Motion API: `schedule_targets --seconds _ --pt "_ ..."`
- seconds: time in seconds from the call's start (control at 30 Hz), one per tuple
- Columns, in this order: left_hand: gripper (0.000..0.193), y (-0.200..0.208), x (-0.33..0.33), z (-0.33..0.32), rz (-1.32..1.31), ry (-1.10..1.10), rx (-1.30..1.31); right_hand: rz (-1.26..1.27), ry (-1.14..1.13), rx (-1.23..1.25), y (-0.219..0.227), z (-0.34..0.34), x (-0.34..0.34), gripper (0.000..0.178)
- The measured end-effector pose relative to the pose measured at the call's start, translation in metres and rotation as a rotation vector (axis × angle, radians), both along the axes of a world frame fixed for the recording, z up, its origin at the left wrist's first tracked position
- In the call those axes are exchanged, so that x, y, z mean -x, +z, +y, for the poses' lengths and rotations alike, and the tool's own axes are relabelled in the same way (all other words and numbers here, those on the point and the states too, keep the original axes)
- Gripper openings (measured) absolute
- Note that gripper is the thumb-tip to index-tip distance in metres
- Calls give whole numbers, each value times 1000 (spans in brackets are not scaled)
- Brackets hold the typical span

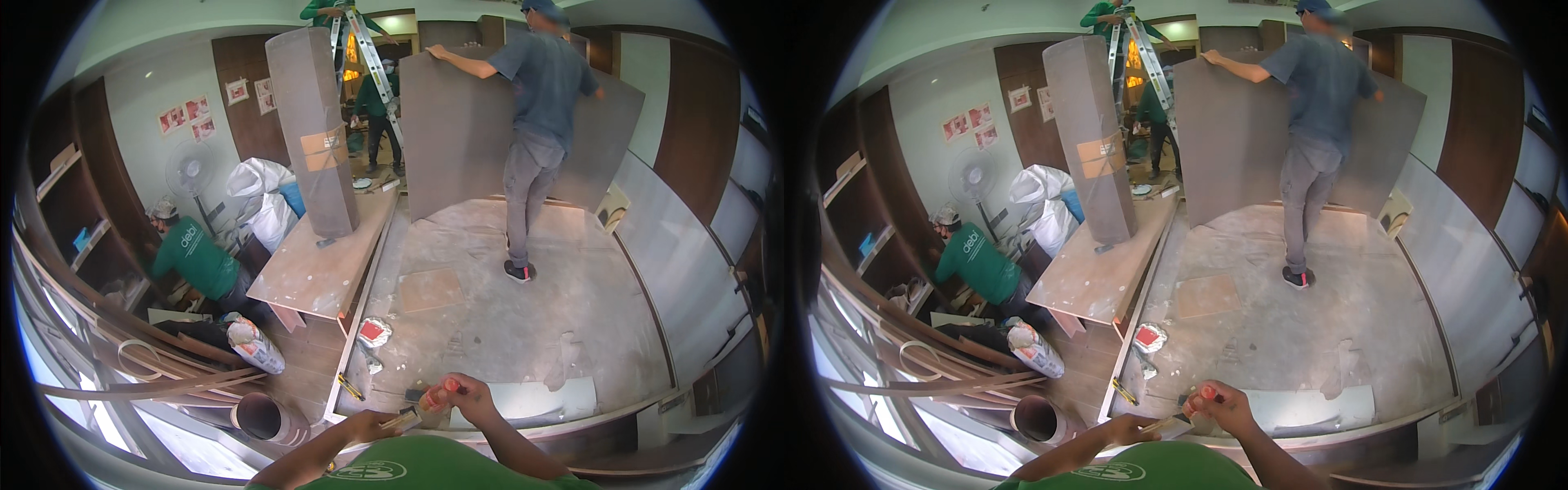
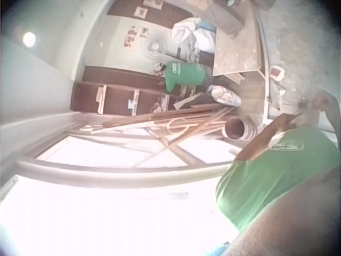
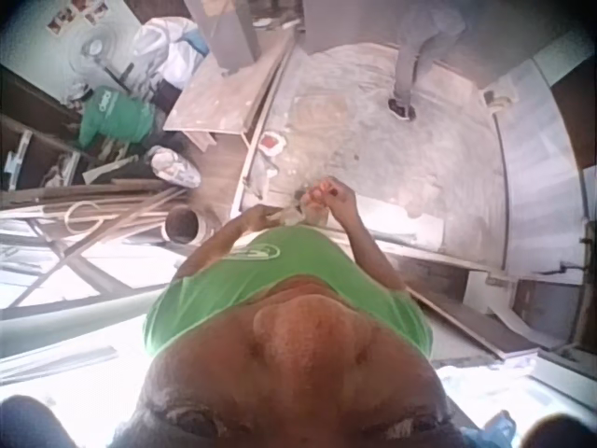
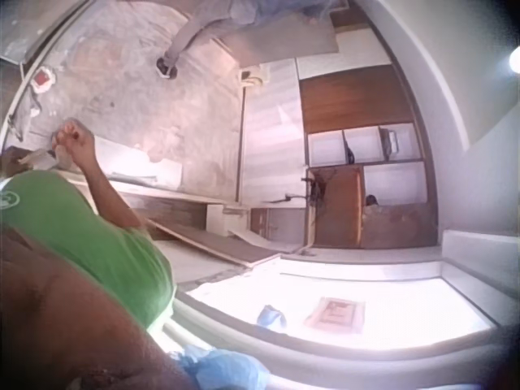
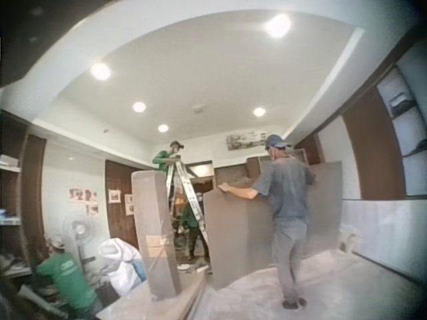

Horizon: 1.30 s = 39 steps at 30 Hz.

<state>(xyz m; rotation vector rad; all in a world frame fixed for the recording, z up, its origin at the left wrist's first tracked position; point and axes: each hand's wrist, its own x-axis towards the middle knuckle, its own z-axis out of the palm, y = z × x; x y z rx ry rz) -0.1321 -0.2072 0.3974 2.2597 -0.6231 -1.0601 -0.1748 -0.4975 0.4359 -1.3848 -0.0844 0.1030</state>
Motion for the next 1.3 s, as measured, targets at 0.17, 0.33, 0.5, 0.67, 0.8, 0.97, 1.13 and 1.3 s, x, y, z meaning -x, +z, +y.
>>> schedule_targets --seconds 0.17,0.33,0.5,0.67,0.8,0.97,1.13,1.3 --pt "54 11 -14 -18 99 24 58 25 -128 49 17 14 -7 17" --pt "56 -66 -32 -14 203 124 171 -41 -143 1 -2 24 -22 20" --pt "59 -52 -24 -20 309 435 347 -127 -232 -121 -69 64 -69 23" --pt "47 -41 -24 -13 374 500 398 1 -252 -111 -62 96 -66 28" --pt "45 -52 -23 -4 406 536 474 -116 -239 142 -75 102 -64 29" --pt "41 -59 -19 -5 10 599 626 -110 -230 220 -74 101 -65 32" --pt "34 -65 -24 5 -271 781 599 -135 -223 266 -67 104 -63 31" --pt "39 -75 -27 4 -351 834 797 -163 -190 346 -63 100 -61 33"
